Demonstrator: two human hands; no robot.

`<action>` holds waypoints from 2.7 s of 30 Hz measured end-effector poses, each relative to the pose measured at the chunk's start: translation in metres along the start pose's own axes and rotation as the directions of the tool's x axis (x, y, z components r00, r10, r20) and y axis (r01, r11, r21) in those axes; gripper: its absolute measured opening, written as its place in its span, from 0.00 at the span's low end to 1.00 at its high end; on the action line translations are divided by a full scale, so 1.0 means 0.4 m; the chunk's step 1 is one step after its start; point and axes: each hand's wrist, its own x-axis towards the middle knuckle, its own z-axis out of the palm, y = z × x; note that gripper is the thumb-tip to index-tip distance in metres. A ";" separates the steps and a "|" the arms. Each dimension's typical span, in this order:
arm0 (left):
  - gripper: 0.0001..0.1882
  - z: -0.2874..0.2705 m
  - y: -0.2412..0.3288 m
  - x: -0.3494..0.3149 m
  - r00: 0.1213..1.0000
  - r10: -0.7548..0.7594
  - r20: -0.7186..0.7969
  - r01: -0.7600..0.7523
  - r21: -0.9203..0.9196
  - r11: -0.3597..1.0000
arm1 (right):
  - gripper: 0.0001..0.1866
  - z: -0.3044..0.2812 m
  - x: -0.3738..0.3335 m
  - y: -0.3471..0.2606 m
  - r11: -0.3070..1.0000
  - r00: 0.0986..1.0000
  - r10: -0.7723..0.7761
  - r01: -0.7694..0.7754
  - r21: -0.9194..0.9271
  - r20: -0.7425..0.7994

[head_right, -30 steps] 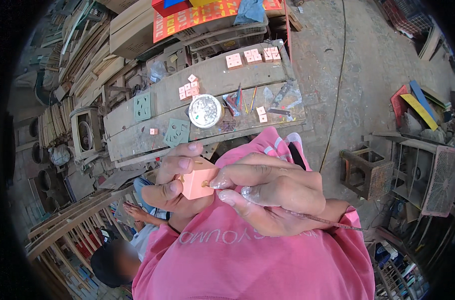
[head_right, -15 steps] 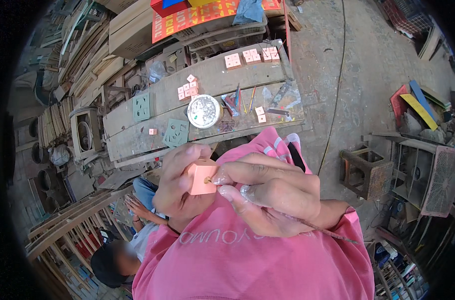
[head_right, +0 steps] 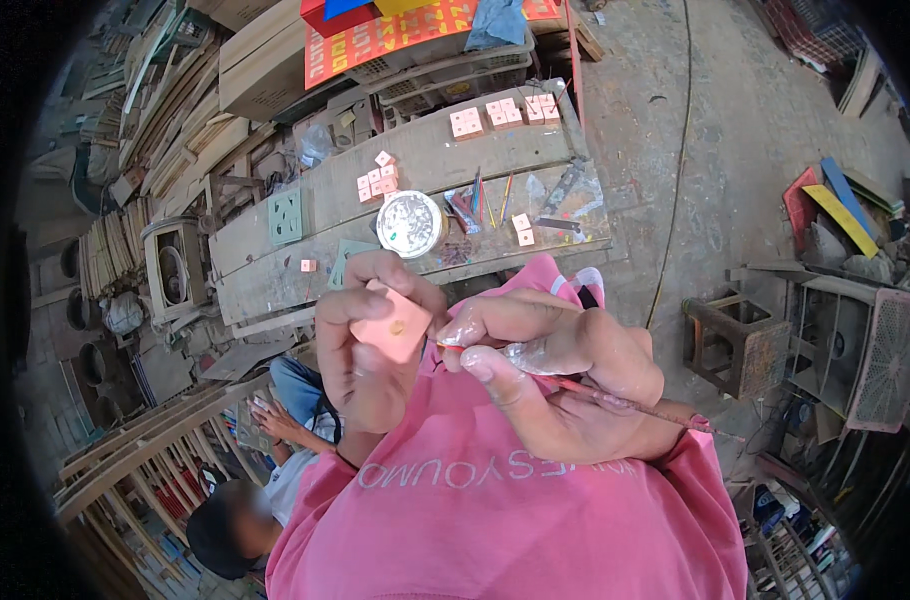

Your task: The person paints a small pink wooden cube with gold paint using a fine brush, carefully applying the color to the surface. After painting, the person uses a sanding block to smooth the edges of the cube.

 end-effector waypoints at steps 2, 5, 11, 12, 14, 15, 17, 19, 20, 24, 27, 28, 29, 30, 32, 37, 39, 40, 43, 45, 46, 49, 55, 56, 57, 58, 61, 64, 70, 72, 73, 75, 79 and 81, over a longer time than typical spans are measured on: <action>0.24 -0.005 0.000 0.000 0.999 0.028 0.023 -0.030 0.121 0.992 | 0.12 -0.002 0.001 0.001 0.998 0.999 -0.024 0.026 -0.053 0.028; 0.27 -0.006 0.011 -0.009 1.000 -0.016 0.010 0.014 0.148 0.989 | 0.12 0.007 0.006 -0.004 0.999 0.999 -0.010 0.011 -0.042 0.038; 0.28 -0.015 0.024 -0.002 0.997 0.030 0.077 -0.037 0.092 0.995 | 0.12 0.010 0.018 -0.004 0.996 0.997 -0.024 0.031 -0.084 0.073; 0.27 -0.018 0.027 -0.002 0.996 0.035 0.084 -0.045 0.119 0.992 | 0.13 0.009 0.018 -0.005 0.994 0.994 -0.013 0.025 -0.104 0.112; 0.27 -0.022 0.029 -0.004 0.994 0.056 0.091 -0.069 0.155 0.986 | 0.14 0.004 0.016 -0.007 0.989 0.981 0.011 0.017 -0.144 0.191; 0.26 -0.024 0.028 -0.004 0.993 0.072 0.090 -0.086 0.163 0.983 | 0.14 0.006 0.016 -0.006 0.989 0.982 0.006 0.021 -0.145 0.189; 0.26 -0.026 0.030 -0.003 0.990 0.099 0.098 -0.120 0.235 0.965 | 0.14 0.008 0.016 -0.003 0.988 0.983 -0.003 0.031 -0.150 0.182; 0.25 -0.026 0.041 0.005 0.986 0.117 0.118 -0.153 0.358 0.921 | 0.14 0.011 0.021 -0.008 0.983 0.984 -0.012 0.044 -0.176 0.176; 0.24 -0.024 0.045 0.008 0.984 0.137 0.114 -0.171 0.389 0.905 | 0.14 0.014 0.025 -0.010 0.981 0.985 -0.016 0.049 -0.188 0.174; 0.21 -0.017 0.051 0.011 0.976 0.176 0.124 -0.215 0.505 0.836 | 0.12 0.017 0.040 -0.010 0.978 0.989 -0.051 0.077 -0.194 0.136; 0.19 -0.017 0.048 0.006 0.971 0.193 0.141 -0.240 0.587 0.773 | 0.12 0.004 0.046 -0.017 0.982 0.988 0.016 0.013 -0.189 0.154; 0.19 -0.018 0.046 0.005 0.968 0.202 0.146 -0.249 0.613 0.749 | 0.12 0.002 0.042 -0.016 0.985 0.988 0.064 -0.040 -0.168 0.139; 0.19 -0.021 0.043 0.008 0.957 0.232 0.175 -0.289 0.639 0.712 | 0.12 -0.001 0.037 -0.015 0.985 0.987 0.109 -0.091 -0.149 0.121; 0.20 -0.026 0.039 0.014 0.944 0.261 0.203 -0.329 0.663 0.673 | 0.12 0.000 0.031 -0.014 0.986 0.983 0.156 -0.149 -0.077 0.097; 0.21 -0.027 0.035 0.023 0.923 0.309 0.230 -0.380 0.674 0.633 | 0.12 0.008 0.015 -0.008 0.963 0.965 0.254 -0.259 0.073 0.065; 0.21 -0.020 0.023 0.022 0.925 0.350 0.147 -0.364 0.606 0.707 | 0.11 0.029 0.007 0.009 0.831 0.933 0.357 -0.297 0.471 -0.042; 0.21 -0.015 0.023 0.015 0.944 0.311 0.108 -0.314 0.572 0.757 | 0.11 0.022 0.006 0.006 0.859 0.950 0.308 -0.257 0.443 -0.047; 0.20 -0.014 0.023 0.012 0.953 0.290 0.089 -0.289 0.554 0.781 | 0.11 0.017 0.006 0.006 0.880 0.959 0.283 -0.244 0.408 -0.036; 0.20 -0.012 0.018 0.012 0.965 0.255 0.064 -0.251 0.507 0.825 | 0.11 0.015 0.002 0.002 0.917 0.971 0.241 -0.225 0.329 -0.007; 0.20 -0.011 0.016 0.013 0.961 0.262 0.086 -0.268 0.513 0.815 | 0.11 0.020 0.001 0.005 0.929 0.976 0.219 -0.208 0.307 -0.001; 0.19 -0.011 0.015 0.013 0.959 0.266 0.096 -0.277 0.516 0.811 | 0.11 0.022 0.001 0.008 0.932 0.978 0.207 -0.195 0.304 -0.006; 0.20 -0.010 0.017 0.013 0.960 0.258 0.104 -0.273 0.527 0.804 | 0.11 0.016 0.007 0.011 0.958 0.988 0.152 -0.150 0.243 0.009; 0.17 -0.006 0.026 0.015 0.943 0.293 0.160 -0.328 0.608 0.723 | 0.11 -0.005 0.004 -0.008 0.982 0.981 0.181 -0.184 0.045 0.074; 0.16 -0.008 0.025 0.017 0.926 0.319 0.203 -0.371 0.652 0.661 | 0.11 -0.009 0.001 -0.010 0.978 0.975 0.205 -0.207 0.020 0.087; 0.15 -0.011 0.022 0.019 0.907 0.342 0.248 -0.413 0.690 0.595 | 0.11 -0.009 -0.002 -0.007 0.962 0.967 0.248 -0.252 0.102 0.056; 0.14 -0.013 0.018 0.020 0.885 0.360 0.293 -0.452 0.721 0.525 | 0.11 -0.007 -0.008 0.000 0.938 0.956 0.292 -0.292 0.185 0.028; 0.15 -0.018 0.000 0.016 0.852 0.427 0.304 -0.500 0.714 0.490 | 0.11 0.006 -0.014 0.013 0.797 0.902 0.431 -0.369 0.478 -0.022; 0.18 -0.025 -0.021 0.019 0.866 0.433 0.252 -0.473 0.693 0.544 | 0.10 0.017 -0.010 0.009 0.774 0.905 0.419 -0.311 0.552 -0.077; 0.20 -0.014 -0.028 -0.005 0.946 0.320 0.042 -0.304 0.452 0.839 | 0.10 0.013 -0.011 0.009 0.939 0.976 0.211 -0.185 0.290 -0.061; 0.21 -0.012 -0.015 -0.011 0.969 0.247 0.024 -0.234 0.427 0.874 | 0.10 0.012 -0.011 0.009 0.974 0.987 0.160 -0.155 0.163 -0.015; 0.21 -0.013 -0.009 -0.014 0.977 0.210 0.016 -0.198 0.414 0.889 | 0.11 0.006 -0.009 0.011 0.988 0.991 0.130 -0.131 0.085 0.021; 0.23 -0.023 -0.001 -0.019 0.987 0.163 0.019 -0.158 0.376 0.913 | 0.11 0.008 -0.006 0.012 0.995 0.995 0.100 -0.100 0.017 0.019; 0.26 -0.032 0.008 -0.035 0.998 0.061 -0.027 -0.047 0.359 0.932 | 0.10 0.021 0.000 0.014 0.996 0.995 0.090 -0.088 0.028 -0.048; 0.27 -0.034 0.012 -0.037 0.999 0.026 -0.043 -0.009 0.363 0.932 | 0.10 0.021 -0.001 0.017 0.997 0.996 0.080 -0.079 0.018 -0.035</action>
